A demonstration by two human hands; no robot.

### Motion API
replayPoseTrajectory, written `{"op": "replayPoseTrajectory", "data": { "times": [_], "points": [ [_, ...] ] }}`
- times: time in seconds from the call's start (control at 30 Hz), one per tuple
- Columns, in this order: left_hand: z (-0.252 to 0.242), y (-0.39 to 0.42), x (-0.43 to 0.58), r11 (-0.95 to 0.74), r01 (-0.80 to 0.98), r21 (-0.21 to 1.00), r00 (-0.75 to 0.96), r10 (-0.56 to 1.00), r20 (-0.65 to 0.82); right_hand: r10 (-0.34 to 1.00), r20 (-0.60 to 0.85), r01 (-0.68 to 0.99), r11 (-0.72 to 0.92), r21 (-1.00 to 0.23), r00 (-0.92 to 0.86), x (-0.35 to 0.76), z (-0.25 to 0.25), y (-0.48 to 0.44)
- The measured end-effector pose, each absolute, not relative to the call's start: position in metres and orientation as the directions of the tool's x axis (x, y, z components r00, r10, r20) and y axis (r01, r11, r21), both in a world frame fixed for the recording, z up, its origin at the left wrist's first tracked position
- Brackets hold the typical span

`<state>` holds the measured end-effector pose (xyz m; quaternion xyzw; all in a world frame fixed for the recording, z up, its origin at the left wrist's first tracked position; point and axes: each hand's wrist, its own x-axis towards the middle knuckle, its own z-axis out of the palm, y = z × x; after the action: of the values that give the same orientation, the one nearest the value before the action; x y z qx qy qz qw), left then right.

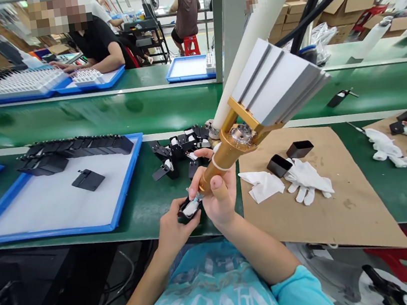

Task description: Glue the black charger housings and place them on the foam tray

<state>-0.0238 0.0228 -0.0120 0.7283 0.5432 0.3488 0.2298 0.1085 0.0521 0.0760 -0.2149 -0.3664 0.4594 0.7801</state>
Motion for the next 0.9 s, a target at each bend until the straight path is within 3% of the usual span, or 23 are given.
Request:
{"op": "replayPoseTrajectory", "data": {
  "times": [0.4, 0.53, 0.73, 0.9],
  "points": [
    [-0.013, 0.025, -0.016, -0.369, 0.499, 0.784, 0.150, 0.928, 0.342, 0.883, 0.408, -0.603, 0.458, -0.653, 0.230, 0.099, 0.079, 0.048],
    [-0.011, 0.028, -0.020, -0.390, 0.505, 0.770, 0.216, 0.921, 0.324, 0.875, 0.409, -0.643, 0.473, -0.603, 0.260, 0.100, 0.079, 0.049],
    [-0.018, 0.040, -0.058, -0.274, 0.560, 0.782, 0.341, 0.936, 0.084, 0.857, 0.398, -0.571, 0.514, -0.640, 0.326, 0.107, 0.077, 0.054],
    [-0.012, 0.061, -0.077, -0.159, 0.444, 0.882, 0.508, 0.855, -0.102, 0.844, 0.384, -0.498, 0.532, -0.685, 0.373, 0.117, 0.074, 0.055]
  ]
}}
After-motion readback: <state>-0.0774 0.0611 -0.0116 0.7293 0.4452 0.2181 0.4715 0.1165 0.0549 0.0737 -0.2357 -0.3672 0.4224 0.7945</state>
